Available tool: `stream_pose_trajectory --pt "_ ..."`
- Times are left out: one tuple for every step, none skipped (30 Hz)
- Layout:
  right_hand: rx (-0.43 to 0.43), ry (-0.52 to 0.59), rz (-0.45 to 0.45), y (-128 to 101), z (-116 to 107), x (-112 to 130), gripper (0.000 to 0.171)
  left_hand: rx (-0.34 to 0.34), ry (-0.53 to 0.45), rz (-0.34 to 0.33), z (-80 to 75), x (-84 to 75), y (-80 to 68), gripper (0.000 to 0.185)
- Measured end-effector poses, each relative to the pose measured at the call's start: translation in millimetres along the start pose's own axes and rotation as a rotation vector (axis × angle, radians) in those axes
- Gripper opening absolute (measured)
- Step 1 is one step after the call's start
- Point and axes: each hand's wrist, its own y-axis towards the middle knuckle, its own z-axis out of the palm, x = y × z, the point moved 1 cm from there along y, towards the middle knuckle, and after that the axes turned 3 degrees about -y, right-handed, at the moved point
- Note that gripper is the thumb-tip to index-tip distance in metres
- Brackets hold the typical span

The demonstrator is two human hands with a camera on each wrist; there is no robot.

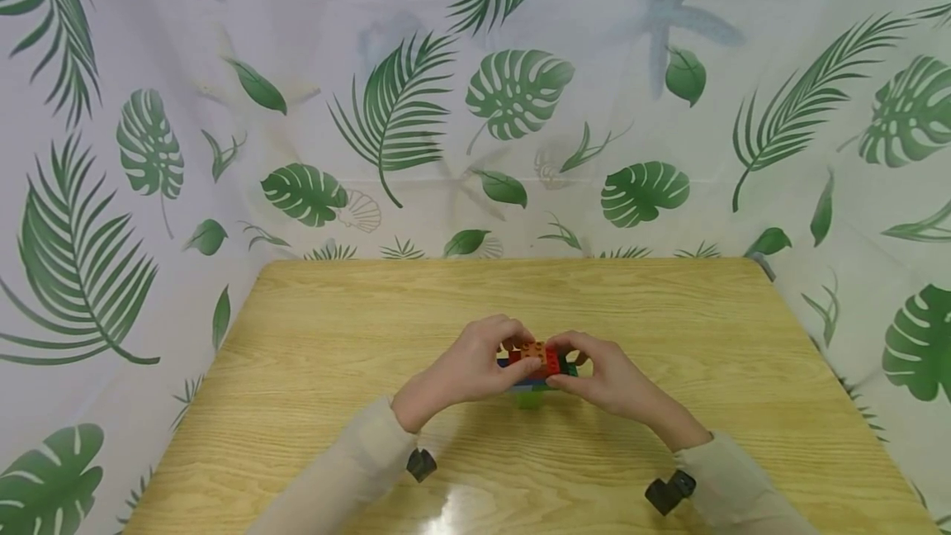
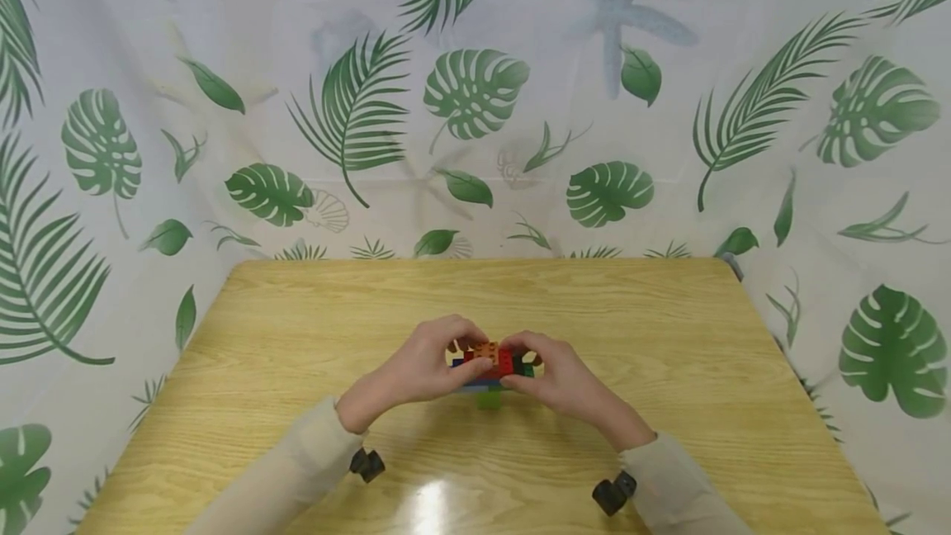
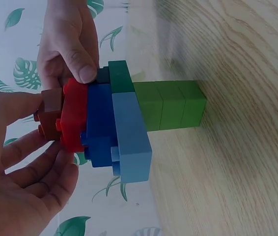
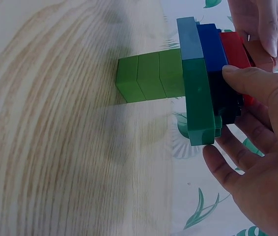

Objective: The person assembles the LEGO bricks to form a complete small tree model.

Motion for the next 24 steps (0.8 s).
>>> stream_pose_trajectory --pt "0.000 0.002 0.000 0.0 0.0 0.0 0.040 -0.003 0.001 -0.004 0.3 0.0 0.2 0.020" --pt "0.001 0.004 -0.001 0.1 0.0 0.1 0.039 -0.004 0.001 -0.009 0.4 -0.5 0.4 0.020" --pt "0.001 0.006 -0.001 0.0 0.0 0.0 0.039 -0.002 0.000 -0.017 0.3 -1.0 0.7 0.020" --pt "0.000 0.007 -0.002 0.0 0.0 0.0 0.039 0.003 -0.001 -0.027 0.4 -1.5 1.0 0.020" --pt "-0.001 0.009 -0.005 -0.1 0.0 -0.1 0.039 0.010 -0.006 -0.039 0.4 -2.2 1.2 0.020" --pt "-0.002 0.010 -0.006 -0.1 0.0 0.0 0.039 0.019 -0.009 -0.054 0.6 -2.7 1.5 0.020" --pt "-0.002 0.009 -0.007 -0.2 0.0 0.0 0.039 0.029 -0.011 -0.069 0.8 -3.0 1.8 0.020" --pt "-0.002 0.009 -0.009 -0.3 -0.1 0.1 0.039 0.039 -0.016 -0.085 0.6 -3.8 2.1 0.021" --pt "-0.003 0.008 -0.012 -0.4 -0.1 0.3 0.039 0.050 -0.020 -0.100 0.6 -4.4 2.5 0.021" --pt "-0.004 0.008 -0.015 -0.5 -0.2 0.5 0.039 0.059 -0.020 -0.113 0.4 -5.0 2.8 0.021" --pt "-0.005 0.007 -0.018 -0.6 -0.3 0.8 0.039 0.066 -0.021 -0.123 0.1 -5.7 3.3 0.021" --pt "-0.007 0.006 -0.021 -0.7 -0.4 1.0 0.039 0.071 -0.017 -0.131 -0.1 -6.4 3.7 0.021" --pt "-0.008 0.008 -0.024 -0.9 -0.5 1.2 0.039 0.075 -0.014 -0.136 -0.5 -7.3 4.3 0.021" --pt "-0.009 0.010 -0.026 -1.1 -0.6 1.4 0.038 0.080 -0.009 -0.139 -0.5 -7.9 5.0 0.021" --pt "-0.010 0.010 -0.027 -1.3 -0.7 1.5 0.038 0.086 -0.001 -0.142 -0.6 -8.6 5.7 0.021" --pt "-0.012 0.009 -0.029 -1.6 -0.7 1.5 0.038 0.091 0.006 -0.147 -0.9 -9.6 6.4 0.020" --pt "-0.012 0.007 -0.029 -1.8 -0.5 1.5 0.038 0.098 0.012 -0.155 -1.0 -10.3 7.1 0.020" --pt "-0.012 0.008 -0.028 -2.0 -0.4 1.4 0.038 0.104 0.020 -0.163 -1.3 -11.1 7.7 0.019" --pt "-0.011 0.008 -0.026 -2.1 -0.2 1.4 0.037 0.111 0.027 -0.171 -1.3 -11.4 8.1 0.019" --pt "-0.011 0.005 -0.027 -2.2 -0.2 1.3 0.037 0.115 0.037 -0.179 -1.1 -11.5 8.4 0.019" --pt "-0.011 0.000 -0.029 -2.2 -0.2 1.1 0.038 0.117 0.049 -0.190 -1.5 -12.3 8.6 0.020" --pt "-0.010 -0.003 -0.028 -1.9 -0.3 0.9 0.038 0.116 0.060 -0.200 -1.7 -12.5 8.8 0.020" --pt "-0.008 -0.005 -0.029 -1.6 -0.5 0.7 0.038 0.114 0.074 -0.209 -2.1 -13.2 9.0 0.021" --pt "-0.009 -0.007 -0.030 -1.2 -0.8 0.6 0.038 0.110 0.090 -0.212 -2.3 -13.4 9.2 0.021"
